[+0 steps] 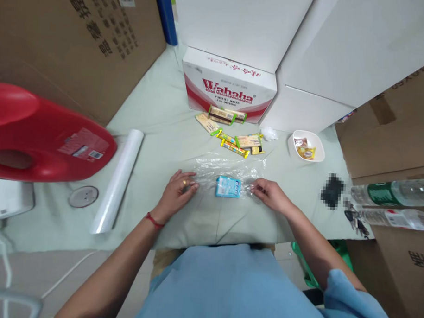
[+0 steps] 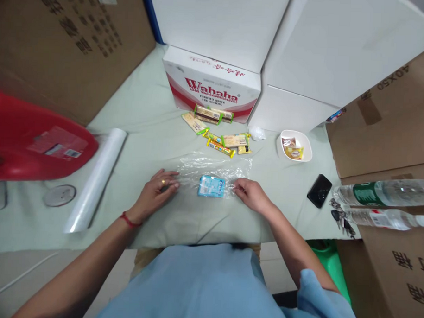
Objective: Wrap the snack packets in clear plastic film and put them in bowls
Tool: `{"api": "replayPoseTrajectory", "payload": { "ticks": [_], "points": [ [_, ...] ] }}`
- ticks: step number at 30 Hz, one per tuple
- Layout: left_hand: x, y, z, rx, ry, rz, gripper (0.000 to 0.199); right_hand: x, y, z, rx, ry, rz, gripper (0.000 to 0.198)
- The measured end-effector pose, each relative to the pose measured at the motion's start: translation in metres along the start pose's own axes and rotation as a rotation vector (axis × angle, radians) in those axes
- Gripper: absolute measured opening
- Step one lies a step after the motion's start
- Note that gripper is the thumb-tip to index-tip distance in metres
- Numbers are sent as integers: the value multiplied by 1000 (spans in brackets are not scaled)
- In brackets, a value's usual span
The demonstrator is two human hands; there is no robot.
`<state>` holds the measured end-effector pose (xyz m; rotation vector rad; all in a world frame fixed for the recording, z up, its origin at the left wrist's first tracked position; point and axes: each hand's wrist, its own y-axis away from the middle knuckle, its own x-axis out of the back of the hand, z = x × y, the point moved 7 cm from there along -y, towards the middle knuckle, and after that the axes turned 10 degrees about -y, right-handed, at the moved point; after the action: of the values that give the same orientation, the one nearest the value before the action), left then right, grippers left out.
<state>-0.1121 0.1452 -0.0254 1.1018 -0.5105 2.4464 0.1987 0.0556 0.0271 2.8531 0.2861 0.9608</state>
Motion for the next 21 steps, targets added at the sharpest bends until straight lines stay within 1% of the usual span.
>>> {"api": "replayPoseTrajectory", "payload": {
  "ticks": [3,6,9,11,12,13,14,16,17,18,19,21],
  "points": [
    [-5,-6,-5,112,-73,112,28,2,-20,22,-74,21,-11,14],
    [4,-4,-9,235,-175,247,26,4,-28,35,-111,163,6,16],
    [29,8,-1,310,-296,452,31,17,-29,25,-61,370,132,28],
    [45,23,13,337,-384,577,26,25,-31,10,-10,451,203,32],
    [50,29,24,322,-420,604,24,27,-35,2,9,475,205,31],
    [50,32,38,271,-447,598,23,26,-40,-5,22,490,185,30],
    [45,32,55,177,-462,552,24,25,-47,-10,30,500,151,29],
    [23,27,90,-69,-450,369,31,17,-66,-19,40,517,70,28],
    [9,23,106,-170,-437,270,37,12,-76,-22,47,524,34,28],
    [-4,18,117,-226,-432,180,42,5,-86,-24,57,530,1,28],
    [-17,11,124,-248,-436,100,47,-2,-96,-25,68,536,-27,29],
    [-38,-2,127,-218,-464,-32,50,-16,-112,-26,86,559,-71,37]
  ]
}}
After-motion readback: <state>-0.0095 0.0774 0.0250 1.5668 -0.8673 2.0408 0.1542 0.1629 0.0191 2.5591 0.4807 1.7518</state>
